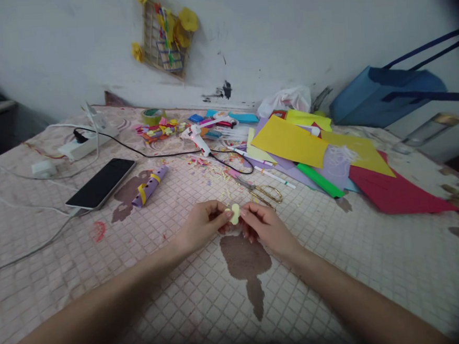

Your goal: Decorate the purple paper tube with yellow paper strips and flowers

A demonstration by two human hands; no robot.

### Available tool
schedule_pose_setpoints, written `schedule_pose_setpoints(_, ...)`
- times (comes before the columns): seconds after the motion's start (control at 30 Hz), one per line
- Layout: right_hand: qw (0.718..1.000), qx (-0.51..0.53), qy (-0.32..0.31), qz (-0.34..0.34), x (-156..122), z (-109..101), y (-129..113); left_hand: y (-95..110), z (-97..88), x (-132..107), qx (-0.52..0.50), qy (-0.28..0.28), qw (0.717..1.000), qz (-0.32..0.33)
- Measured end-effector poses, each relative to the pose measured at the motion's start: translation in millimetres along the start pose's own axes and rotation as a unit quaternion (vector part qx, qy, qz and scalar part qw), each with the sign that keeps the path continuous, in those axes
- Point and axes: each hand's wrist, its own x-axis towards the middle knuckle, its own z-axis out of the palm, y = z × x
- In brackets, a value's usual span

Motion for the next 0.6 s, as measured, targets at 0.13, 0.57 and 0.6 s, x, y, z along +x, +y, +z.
schedule_pose_setpoints(0.13, 0.998, 0.053, 0.009, 0.013, 1.3, -0.5, 3.7, -3.9, -4.2, 3.3, -0.019, -0.013, 1.000, -0.018)
schedule_pose_setpoints(0.57, 0.999, -0.029, -0.031, 0.024, -3.9, -3.4, 8.0, 12.5, -25.8, -3.5, 0.225, -0.077, 0.971, -0.032)
schedule_pose_setpoints(0.6, 0.998, -0.033, -0.036, 0.025, -3.6, -3.6, 8.6, 14.4, -28.9, -3.7, 0.249, -0.077, 0.965, -0.030)
